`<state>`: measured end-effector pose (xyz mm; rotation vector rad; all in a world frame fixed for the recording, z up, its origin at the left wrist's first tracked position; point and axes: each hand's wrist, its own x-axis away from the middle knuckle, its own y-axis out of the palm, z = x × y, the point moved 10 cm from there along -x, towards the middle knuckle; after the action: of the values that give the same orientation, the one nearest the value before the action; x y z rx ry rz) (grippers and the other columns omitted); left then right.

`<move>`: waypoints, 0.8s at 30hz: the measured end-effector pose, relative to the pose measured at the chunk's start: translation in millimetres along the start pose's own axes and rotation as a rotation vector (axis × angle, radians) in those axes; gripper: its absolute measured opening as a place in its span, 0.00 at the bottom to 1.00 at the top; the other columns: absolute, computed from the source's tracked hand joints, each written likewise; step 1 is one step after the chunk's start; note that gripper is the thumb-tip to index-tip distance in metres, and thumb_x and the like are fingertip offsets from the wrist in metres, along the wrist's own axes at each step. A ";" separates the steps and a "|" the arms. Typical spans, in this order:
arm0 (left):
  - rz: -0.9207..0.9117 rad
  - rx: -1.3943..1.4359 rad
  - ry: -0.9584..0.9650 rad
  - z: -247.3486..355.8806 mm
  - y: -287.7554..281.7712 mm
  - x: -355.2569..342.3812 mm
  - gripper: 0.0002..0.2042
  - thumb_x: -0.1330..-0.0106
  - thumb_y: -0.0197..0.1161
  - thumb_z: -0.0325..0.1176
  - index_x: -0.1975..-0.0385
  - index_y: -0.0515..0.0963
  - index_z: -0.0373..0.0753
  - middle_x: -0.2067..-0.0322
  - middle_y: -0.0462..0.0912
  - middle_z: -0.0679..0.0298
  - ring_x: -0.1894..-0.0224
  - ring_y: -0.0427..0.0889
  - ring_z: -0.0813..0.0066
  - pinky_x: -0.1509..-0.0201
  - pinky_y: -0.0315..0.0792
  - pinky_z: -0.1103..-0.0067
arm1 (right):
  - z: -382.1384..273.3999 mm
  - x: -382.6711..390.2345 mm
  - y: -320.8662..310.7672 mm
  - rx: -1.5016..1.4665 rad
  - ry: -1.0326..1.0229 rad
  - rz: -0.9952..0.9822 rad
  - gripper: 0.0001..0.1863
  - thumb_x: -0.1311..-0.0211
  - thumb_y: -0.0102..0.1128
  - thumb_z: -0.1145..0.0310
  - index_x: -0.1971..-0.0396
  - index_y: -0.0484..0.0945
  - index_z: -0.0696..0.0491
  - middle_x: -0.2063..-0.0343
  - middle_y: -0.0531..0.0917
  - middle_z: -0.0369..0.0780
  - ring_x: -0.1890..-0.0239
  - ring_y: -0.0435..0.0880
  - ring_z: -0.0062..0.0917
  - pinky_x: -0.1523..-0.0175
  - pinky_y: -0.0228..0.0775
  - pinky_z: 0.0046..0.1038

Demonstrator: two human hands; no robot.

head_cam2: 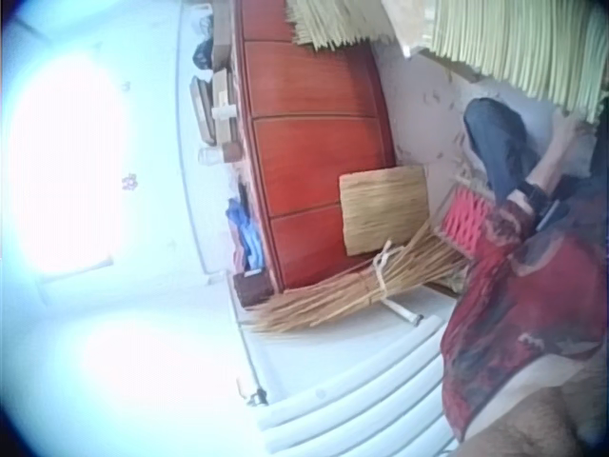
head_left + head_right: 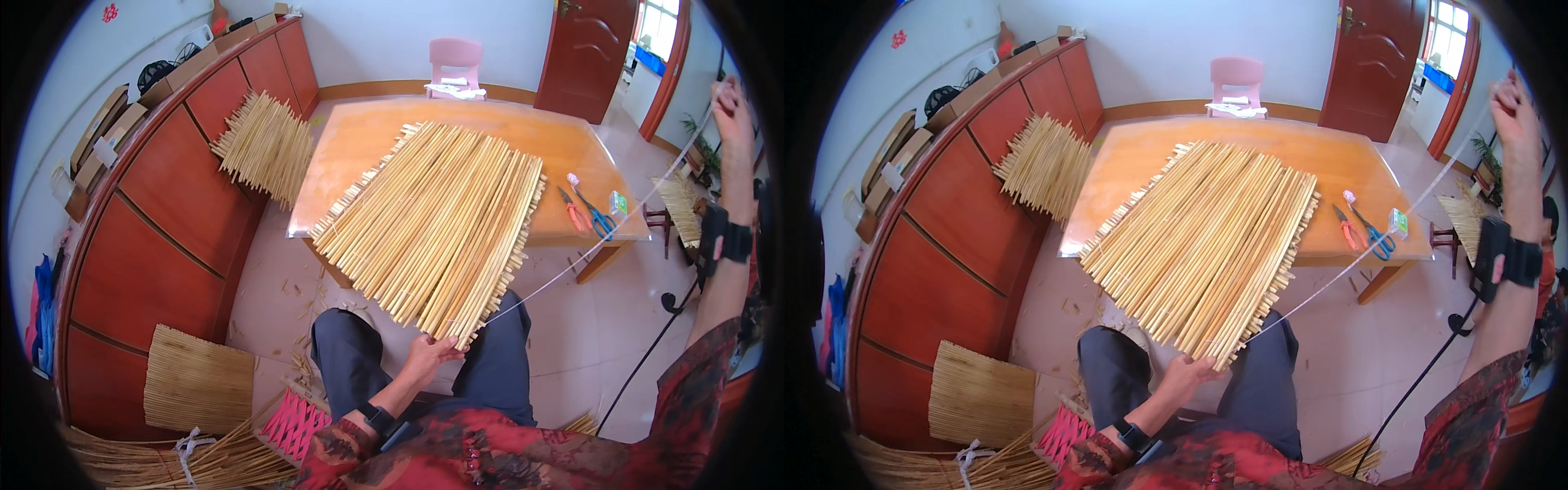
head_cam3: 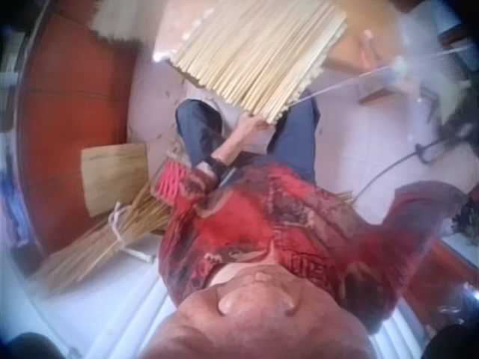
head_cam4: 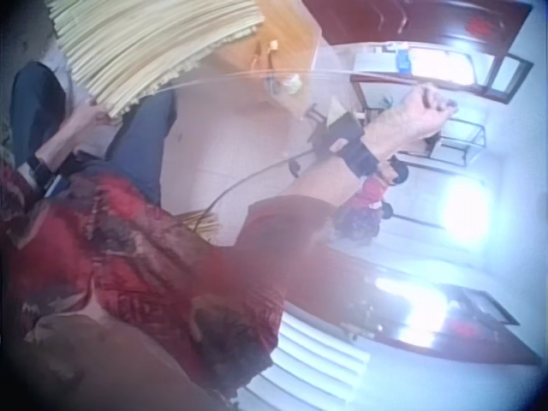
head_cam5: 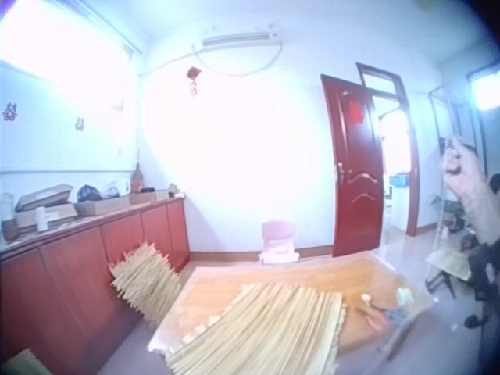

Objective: The person weaves together lengths of straw using a needle and white thread, passing the thread through the stalks and pulling it tight to secure the mat. The person also uses scissors to trim the ends of the thread and the straw stalks.

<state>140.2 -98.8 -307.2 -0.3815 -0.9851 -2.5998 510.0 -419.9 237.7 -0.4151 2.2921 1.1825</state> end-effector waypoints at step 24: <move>-0.074 0.064 -0.078 0.5 7.2 8.6 0.18 0.39 0.56 0.32 0.50 0.66 0.34 0.59 0.77 0.58 0.60 0.80 0.66 0.60 0.74 0.75 | 360.8 469.0 19.3 1.185 0.756 -1.407 0.08 0.52 0.58 0.68 0.72 0.77 0.55 0.75 0.79 0.44 0.70 0.79 0.37 0.64 0.70 0.32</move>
<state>135.3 -105.3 -299.5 -0.4414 -1.1256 -2.6295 229.3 -127.6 -193.8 -1.6543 1.8699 -1.0829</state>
